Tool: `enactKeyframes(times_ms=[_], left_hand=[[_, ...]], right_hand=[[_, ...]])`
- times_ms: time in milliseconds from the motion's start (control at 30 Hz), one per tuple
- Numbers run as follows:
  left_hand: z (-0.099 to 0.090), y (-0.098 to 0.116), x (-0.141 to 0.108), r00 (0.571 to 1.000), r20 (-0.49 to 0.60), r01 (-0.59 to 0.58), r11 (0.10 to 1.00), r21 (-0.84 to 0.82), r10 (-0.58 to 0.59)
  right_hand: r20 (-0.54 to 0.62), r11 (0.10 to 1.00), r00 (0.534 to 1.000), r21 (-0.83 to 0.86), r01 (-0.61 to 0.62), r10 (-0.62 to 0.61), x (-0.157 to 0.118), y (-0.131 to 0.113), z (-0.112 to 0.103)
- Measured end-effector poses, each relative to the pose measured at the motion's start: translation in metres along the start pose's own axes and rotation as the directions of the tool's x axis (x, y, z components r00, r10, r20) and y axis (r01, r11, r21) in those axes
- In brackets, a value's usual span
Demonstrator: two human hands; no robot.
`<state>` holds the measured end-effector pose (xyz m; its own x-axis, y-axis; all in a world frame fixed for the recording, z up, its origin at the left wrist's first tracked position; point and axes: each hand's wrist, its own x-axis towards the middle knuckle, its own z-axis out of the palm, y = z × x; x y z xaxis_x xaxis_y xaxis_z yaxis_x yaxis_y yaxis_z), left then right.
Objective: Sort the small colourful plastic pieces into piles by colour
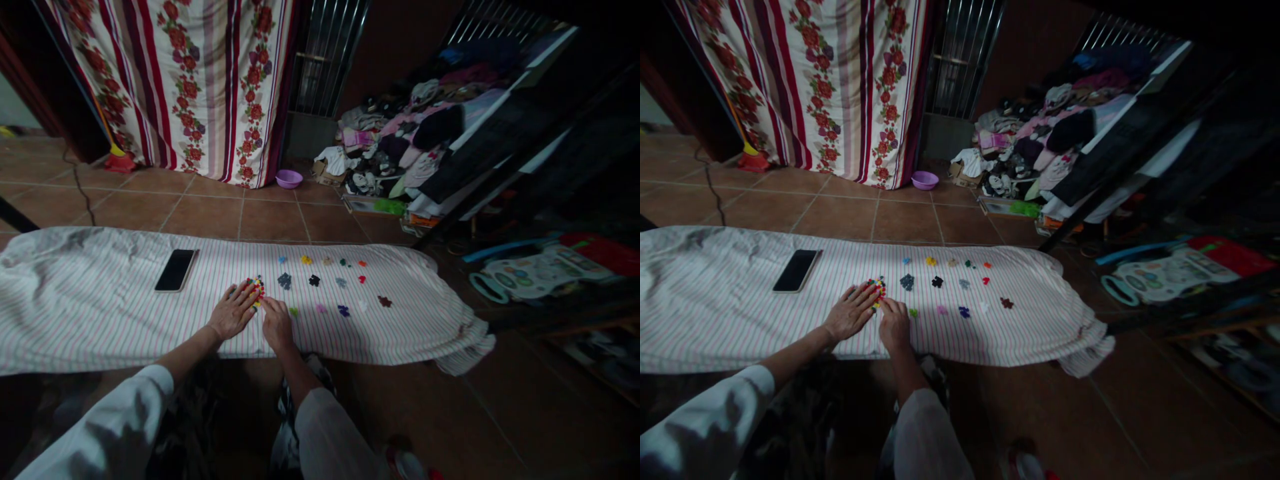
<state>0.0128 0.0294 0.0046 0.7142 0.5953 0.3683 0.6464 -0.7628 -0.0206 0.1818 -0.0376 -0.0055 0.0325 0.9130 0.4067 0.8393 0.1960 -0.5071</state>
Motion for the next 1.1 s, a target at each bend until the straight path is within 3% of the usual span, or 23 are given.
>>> enactKeyframes(times_ms=[133,267,500,667,767,900,1000,1100], left_hand=[[0.002,-0.004,0.010,0.999,0.014,0.038,0.999,0.012,-0.038],[0.002,-0.015,0.005,0.996,0.024,0.081,0.996,0.020,-0.082],[-0.002,-0.025,-0.029,0.997,-0.038,0.064,0.998,0.010,-0.064],[-0.007,-0.028,-0.054,0.965,-0.160,0.209,0.978,-0.011,-0.208],[-0.009,-0.015,-0.064,0.926,-0.196,0.321,0.946,-0.042,-0.323],[-0.007,0.018,-0.074,0.886,-0.177,0.434,0.901,-0.003,-0.428],[-0.005,0.036,-0.077,0.871,-0.167,0.469,0.883,0.003,-0.462],[-0.007,0.040,-0.077,0.866,-0.153,0.482,0.876,0.000,-0.476]], right_hand=[[0.024,1.000,1.000,-0.004,-0.005,0.005,0.001,-0.001,-0.002],[0.024,1.000,0.999,-0.012,-0.025,0.026,0.000,0.000,-0.002],[0.006,0.999,0.999,0.004,-0.036,0.036,0.000,0.000,0.000],[-0.007,1.000,1.000,-0.017,-0.026,0.025,-0.001,0.002,0.002],[-0.031,1.000,1.000,-0.025,-0.006,0.005,-0.002,0.004,0.004],[-0.075,0.999,0.996,-0.034,0.036,-0.038,-0.001,0.006,0.006],[-0.080,0.994,0.993,-0.071,0.083,-0.089,0.007,0.006,0.011],[-0.058,0.986,0.995,-0.147,0.072,-0.082,0.021,0.005,0.021]])
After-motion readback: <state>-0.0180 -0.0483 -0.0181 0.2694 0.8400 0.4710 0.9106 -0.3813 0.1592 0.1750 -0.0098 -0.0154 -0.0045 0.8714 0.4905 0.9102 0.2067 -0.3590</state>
